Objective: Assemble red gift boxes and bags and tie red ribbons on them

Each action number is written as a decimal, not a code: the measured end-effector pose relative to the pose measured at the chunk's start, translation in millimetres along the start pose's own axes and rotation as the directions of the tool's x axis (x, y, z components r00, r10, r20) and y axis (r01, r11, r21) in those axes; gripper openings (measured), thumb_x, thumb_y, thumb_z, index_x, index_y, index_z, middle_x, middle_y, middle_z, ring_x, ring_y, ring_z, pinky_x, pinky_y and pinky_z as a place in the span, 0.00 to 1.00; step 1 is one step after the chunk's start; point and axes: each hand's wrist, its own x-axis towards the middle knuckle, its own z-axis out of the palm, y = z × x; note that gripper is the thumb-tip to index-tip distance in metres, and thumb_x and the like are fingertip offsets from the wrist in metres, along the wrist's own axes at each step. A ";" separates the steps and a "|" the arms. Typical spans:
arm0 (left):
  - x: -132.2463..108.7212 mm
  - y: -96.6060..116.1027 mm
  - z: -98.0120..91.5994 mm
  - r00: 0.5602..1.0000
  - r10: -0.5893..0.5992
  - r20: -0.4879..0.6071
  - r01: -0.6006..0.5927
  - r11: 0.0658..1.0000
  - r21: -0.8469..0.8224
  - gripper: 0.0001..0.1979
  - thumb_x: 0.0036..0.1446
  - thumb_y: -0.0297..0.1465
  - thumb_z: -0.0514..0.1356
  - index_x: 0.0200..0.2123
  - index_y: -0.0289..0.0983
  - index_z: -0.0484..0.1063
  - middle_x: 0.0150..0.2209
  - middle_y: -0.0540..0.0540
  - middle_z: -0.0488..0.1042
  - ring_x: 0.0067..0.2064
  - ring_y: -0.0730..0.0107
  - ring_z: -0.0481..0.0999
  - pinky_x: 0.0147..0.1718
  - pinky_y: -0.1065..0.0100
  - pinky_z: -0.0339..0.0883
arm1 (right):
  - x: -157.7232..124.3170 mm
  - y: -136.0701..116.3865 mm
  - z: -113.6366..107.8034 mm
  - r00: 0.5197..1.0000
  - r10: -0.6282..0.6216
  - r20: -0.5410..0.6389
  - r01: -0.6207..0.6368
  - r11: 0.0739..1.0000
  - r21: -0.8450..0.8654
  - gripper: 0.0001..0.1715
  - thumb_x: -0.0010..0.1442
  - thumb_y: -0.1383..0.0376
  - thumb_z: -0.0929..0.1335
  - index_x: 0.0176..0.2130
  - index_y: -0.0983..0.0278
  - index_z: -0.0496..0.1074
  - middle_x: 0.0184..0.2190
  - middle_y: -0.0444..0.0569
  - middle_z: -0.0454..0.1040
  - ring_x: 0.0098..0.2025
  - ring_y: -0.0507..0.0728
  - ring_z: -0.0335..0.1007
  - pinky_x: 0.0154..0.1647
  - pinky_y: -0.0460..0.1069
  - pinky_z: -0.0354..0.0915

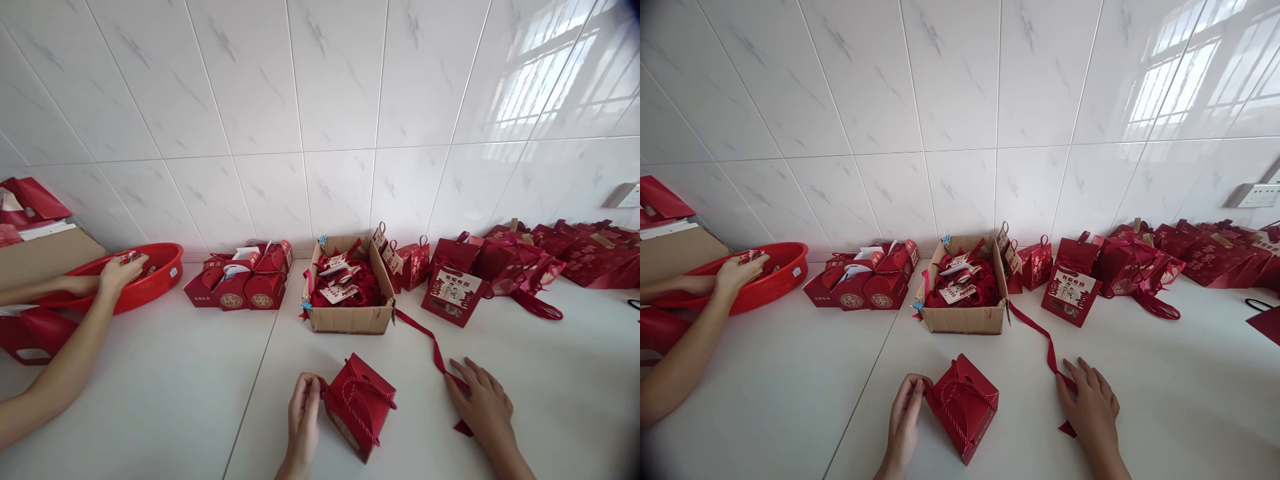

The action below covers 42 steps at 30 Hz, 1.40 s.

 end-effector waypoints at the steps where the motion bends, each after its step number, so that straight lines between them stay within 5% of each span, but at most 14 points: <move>1: 1.5 -1.9 0.3 1.000 -0.012 -0.016 0.012 1.000 0.006 0.20 0.59 0.48 0.55 0.26 0.38 0.65 0.24 0.50 0.66 0.27 0.70 0.66 0.27 0.71 0.62 | 0.1 0.7 0.9 1.000 -0.002 -0.006 0.002 1.000 0.004 0.32 0.59 0.47 0.56 0.53 0.56 0.72 0.62 0.49 0.64 0.64 0.68 0.54 0.61 0.66 0.53; 7: 8.5 -18.0 -1.7 0.997 -0.009 -0.079 0.014 0.998 0.058 0.12 0.52 0.38 0.65 0.32 0.39 0.68 0.31 0.48 0.72 0.34 0.65 0.72 0.34 0.69 0.65 | 2.9 6.6 5.3 0.997 -0.032 -0.065 0.037 0.996 0.078 0.31 0.57 0.47 0.59 0.51 0.57 0.74 0.59 0.52 0.67 0.61 0.72 0.58 0.57 0.70 0.56; 12: 7.1 -20.6 -7.3 0.992 0.111 -0.062 -0.107 0.992 0.063 0.06 0.52 0.33 0.64 0.32 0.39 0.69 0.33 0.47 0.72 0.37 0.64 0.73 0.39 0.67 0.66 | -3.9 -6.2 -9.7 0.951 -0.101 -0.292 0.193 0.932 0.306 0.26 0.59 0.49 0.61 0.45 0.63 0.76 0.53 0.59 0.71 0.52 0.70 0.68 0.47 0.64 0.68; 18: -3.2 -14.7 -11.6 0.946 0.324 0.025 -0.324 0.945 0.042 0.11 0.59 0.37 0.57 0.44 0.41 0.72 0.42 0.41 0.71 0.48 0.56 0.71 0.47 0.60 0.67 | -49.1 -77.5 -62.0 0.780 -0.451 -0.435 0.614 0.687 0.389 0.14 0.63 0.61 0.65 0.48 0.58 0.73 0.52 0.54 0.71 0.52 0.63 0.70 0.50 0.57 0.70; 24: -7.2 -21.6 -13.9 0.883 0.462 0.084 -0.469 0.878 0.096 0.28 0.57 0.36 0.60 0.61 0.47 0.62 0.61 0.39 0.58 0.63 0.46 0.57 0.59 0.50 0.56 | -80.9 -138.5 -69.6 0.579 -0.774 -0.256 0.803 0.486 0.347 0.26 0.63 0.67 0.64 0.60 0.58 0.64 0.65 0.54 0.57 0.65 0.64 0.54 0.56 0.56 0.69; 27: -7.0 -18.8 -12.8 0.864 0.441 0.241 -0.479 0.868 0.129 0.24 0.59 0.37 0.58 0.59 0.46 0.65 0.64 0.38 0.53 0.64 0.45 0.56 0.57 0.50 0.60 | -84.6 -147.3 -52.7 0.554 -0.802 -0.223 0.816 0.471 0.335 0.24 0.63 0.68 0.64 0.58 0.59 0.67 0.64 0.56 0.58 0.65 0.66 0.55 0.54 0.57 0.70; 30: -6.1 -13.0 -9.8 0.858 0.374 0.353 -0.422 0.904 0.067 0.22 0.60 0.38 0.58 0.58 0.46 0.66 0.61 0.38 0.59 0.62 0.47 0.61 0.57 0.50 0.61 | -87.2 -149.6 -41.4 0.554 -0.794 -0.250 0.817 0.462 0.345 0.19 0.62 0.68 0.64 0.52 0.58 0.71 0.61 0.55 0.63 0.62 0.66 0.60 0.52 0.59 0.71; 34: -3.9 -8.5 -5.9 0.868 0.333 0.367 -0.361 0.933 0.007 0.21 0.61 0.38 0.57 0.57 0.46 0.65 0.54 0.40 0.66 0.56 0.53 0.68 0.55 0.54 0.65 | -89.0 -151.1 -41.3 0.565 -0.764 -0.312 0.811 0.443 0.382 0.14 0.61 0.69 0.64 0.46 0.59 0.73 0.55 0.54 0.71 0.57 0.63 0.67 0.49 0.56 0.71; 42: -4.3 -7.7 -4.9 0.900 0.314 0.302 -0.334 0.942 0.017 0.20 0.59 0.36 0.60 0.55 0.44 0.68 0.51 0.41 0.68 0.52 0.56 0.70 0.50 0.61 0.68 | -82.4 -148.3 -45.2 0.459 -0.785 -0.416 0.888 0.384 0.254 0.13 0.57 0.73 0.67 0.41 0.57 0.73 0.36 0.44 0.80 0.44 0.60 0.77 0.50 0.56 0.63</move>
